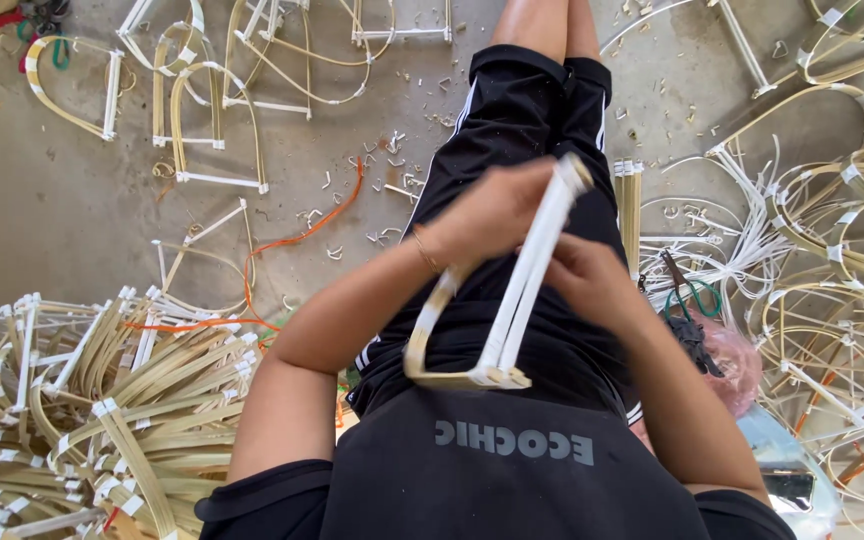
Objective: Assembling and securing bamboo furniture frames using bamboo strips, tape, and hand tools.
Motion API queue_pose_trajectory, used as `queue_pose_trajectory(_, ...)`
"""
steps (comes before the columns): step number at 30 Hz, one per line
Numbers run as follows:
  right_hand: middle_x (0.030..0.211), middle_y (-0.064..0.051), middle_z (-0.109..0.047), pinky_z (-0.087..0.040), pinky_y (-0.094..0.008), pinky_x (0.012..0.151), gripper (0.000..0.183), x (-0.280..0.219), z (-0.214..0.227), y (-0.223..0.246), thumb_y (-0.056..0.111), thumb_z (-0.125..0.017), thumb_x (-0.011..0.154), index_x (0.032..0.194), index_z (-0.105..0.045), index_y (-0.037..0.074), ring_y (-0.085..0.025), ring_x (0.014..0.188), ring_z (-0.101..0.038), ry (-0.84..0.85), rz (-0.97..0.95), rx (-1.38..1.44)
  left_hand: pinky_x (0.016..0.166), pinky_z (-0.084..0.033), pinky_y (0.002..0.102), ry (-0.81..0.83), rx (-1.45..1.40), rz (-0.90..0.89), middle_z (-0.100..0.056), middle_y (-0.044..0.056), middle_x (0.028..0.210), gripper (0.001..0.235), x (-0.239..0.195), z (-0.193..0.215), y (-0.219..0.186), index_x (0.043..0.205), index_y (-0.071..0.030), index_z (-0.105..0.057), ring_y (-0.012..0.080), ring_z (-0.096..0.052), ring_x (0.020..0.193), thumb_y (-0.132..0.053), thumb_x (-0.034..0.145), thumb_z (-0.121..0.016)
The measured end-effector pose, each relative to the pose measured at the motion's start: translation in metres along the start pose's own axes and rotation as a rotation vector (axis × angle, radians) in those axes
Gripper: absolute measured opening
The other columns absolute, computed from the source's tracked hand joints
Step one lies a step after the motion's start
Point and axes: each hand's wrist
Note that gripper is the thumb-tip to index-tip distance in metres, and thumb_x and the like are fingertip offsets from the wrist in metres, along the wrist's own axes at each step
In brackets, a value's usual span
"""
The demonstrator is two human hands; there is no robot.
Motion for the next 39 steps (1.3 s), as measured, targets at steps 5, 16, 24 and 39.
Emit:
queue_pose_trajectory(5, 0.097, -0.003, -0.073, -0.054, -0.026, 0.071, 0.022, 0.010, 0.036, 0.022, 0.018, -0.056, 0.105, 0.116, -0.067, 0.003, -0.010, 0.083, -0.067, -0.121, -0.068, 0.183, 0.069, -0.054, 0.034, -0.174, 0.667, -0.151, -0.064, 0.005, 0.090, 0.019, -0.014, 0.053, -0.022, 0.121, -0.007, -0.064, 0.0239, -0.068, 0.080, -0.016, 0.104, -0.065)
queue_pose_trajectory(16, 0.068, 0.000, -0.050, -0.034, -0.024, 0.054, 0.037, 0.002, 0.045, 0.018, 0.031, -0.054, 0.109, 0.084, -0.061, 0.004, -0.009, 0.059, -0.043, 0.238, -0.303, 0.472, 0.076, -0.049, 0.030, -0.152, 1.115, -0.619, -0.061, 0.002, 0.098, 0.029, -0.054, 0.025, -0.089, 0.124, -0.002, -0.066, 0.0143, -0.061, 0.084, -0.019, 0.100, -0.064)
queue_pose_trajectory(24, 0.067, 0.001, -0.063, -0.046, -0.024, 0.053, 0.042, -0.041, 0.054, 0.045, 0.041, -0.038, 0.099, 0.090, -0.066, 0.010, -0.008, 0.058, -0.055, 0.399, -0.393, 0.272, 0.087, -0.039, 0.035, 0.055, 0.815, -0.425, -0.053, -0.003, 0.076, 0.016, -0.062, 0.015, -0.099, 0.105, -0.015, -0.065, 0.0142, -0.058, 0.077, -0.030, 0.103, -0.067)
queue_pose_trajectory(39, 0.065, 0.001, -0.051, -0.040, -0.026, 0.053, 0.040, -0.049, 0.028, 0.061, 0.030, -0.048, 0.103, 0.075, -0.061, 0.004, -0.008, 0.060, -0.046, 0.548, -0.446, 0.334, 0.081, -0.039, 0.035, 0.184, 0.653, -0.357, -0.058, -0.001, 0.077, 0.010, -0.066, 0.013, -0.100, 0.097, -0.012, -0.061, 0.0162, -0.059, 0.077, -0.021, 0.098, -0.067)
Point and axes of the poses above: each hand's wrist, its own x-axis towards the middle knuckle, its own z-axis out of the back of the hand, y = z × x
